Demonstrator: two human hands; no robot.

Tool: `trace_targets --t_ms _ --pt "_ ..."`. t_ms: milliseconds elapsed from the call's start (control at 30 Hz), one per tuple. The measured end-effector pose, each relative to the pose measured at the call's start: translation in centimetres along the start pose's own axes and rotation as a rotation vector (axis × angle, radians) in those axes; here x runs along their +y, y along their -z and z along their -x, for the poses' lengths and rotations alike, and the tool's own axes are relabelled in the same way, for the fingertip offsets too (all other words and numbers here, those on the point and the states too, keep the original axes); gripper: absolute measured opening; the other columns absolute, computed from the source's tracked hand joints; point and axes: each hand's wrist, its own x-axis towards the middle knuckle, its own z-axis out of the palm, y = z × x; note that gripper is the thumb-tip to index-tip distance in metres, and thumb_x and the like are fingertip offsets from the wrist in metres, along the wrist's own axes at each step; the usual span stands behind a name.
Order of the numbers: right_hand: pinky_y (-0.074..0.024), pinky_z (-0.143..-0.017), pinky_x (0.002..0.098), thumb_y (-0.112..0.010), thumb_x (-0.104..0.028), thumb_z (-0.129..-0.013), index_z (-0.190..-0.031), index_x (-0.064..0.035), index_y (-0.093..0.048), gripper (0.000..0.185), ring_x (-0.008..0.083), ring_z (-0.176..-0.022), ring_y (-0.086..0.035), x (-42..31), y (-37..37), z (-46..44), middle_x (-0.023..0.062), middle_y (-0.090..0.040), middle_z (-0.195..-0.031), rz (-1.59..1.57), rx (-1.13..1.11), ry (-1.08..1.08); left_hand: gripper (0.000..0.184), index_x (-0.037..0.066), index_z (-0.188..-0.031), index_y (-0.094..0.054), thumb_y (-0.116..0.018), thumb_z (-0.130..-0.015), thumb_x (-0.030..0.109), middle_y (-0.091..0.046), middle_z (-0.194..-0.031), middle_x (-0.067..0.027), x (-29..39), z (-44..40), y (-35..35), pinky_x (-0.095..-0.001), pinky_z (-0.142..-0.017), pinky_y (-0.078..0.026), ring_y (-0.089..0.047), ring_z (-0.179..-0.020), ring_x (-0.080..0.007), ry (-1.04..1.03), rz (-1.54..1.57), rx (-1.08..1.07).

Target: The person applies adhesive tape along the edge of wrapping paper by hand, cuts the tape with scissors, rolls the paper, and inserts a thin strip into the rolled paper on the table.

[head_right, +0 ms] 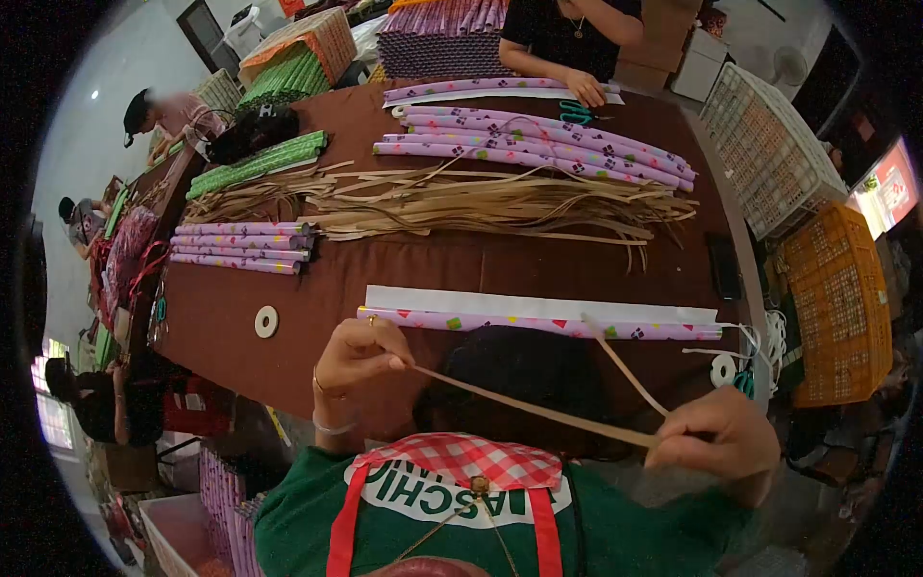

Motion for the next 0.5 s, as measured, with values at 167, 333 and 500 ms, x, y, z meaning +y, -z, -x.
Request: trace_targets --t_ms 167,333,500 --pt "-0.0277 -0.041 0.0191 -0.054 -0.015 -0.086 -0.078 0.0007 -0.062 0.019 0.0022 -0.044 -0.036 4.6 -0.5 -3.1 -0.0028 -0.047 -0.052 -0.331 0.141 -0.336 0.009 -0.001 -0.082 -0.059 -0.062 -0.081 0.008 -0.060 -0.073 -0.0040 -3.2 2.1 0.0 -0.0231 -0.062 -0.046 -0.057 -0.069 -0.0110 0.400 0.292 0.368" --pt "-0.0194 -0.036 0.0162 -0.050 -0.021 -0.090 -0.077 -0.0016 -0.056 0.024 0.0002 -0.041 -0.028 10.8 -1.2 -5.4 -0.0054 -0.037 -0.050 -0.624 0.180 -0.337 0.016 0.004 -0.080 -0.059 -0.058 -0.085 0.019 -0.059 -0.070 -0.0010 -5.4 3.0 1.2 -0.0213 -0.053 -0.043 -0.058 -0.059 -0.0108 0.661 0.346 0.404" --pt "-0.0193 -0.036 0.0158 -0.048 -0.023 -0.091 -0.078 -0.0033 -0.055 0.025 -0.0002 -0.040 -0.027 13.4 -1.3 -6.6 -0.0056 -0.037 -0.050 -0.671 0.176 -0.368 0.015 0.005 -0.086 -0.060 -0.054 -0.087 0.019 -0.061 -0.072 -0.0007 -5.9 3.8 1.3 -0.0171 -0.050 -0.040 -0.060 -0.063 -0.0094 0.716 0.443 0.369"
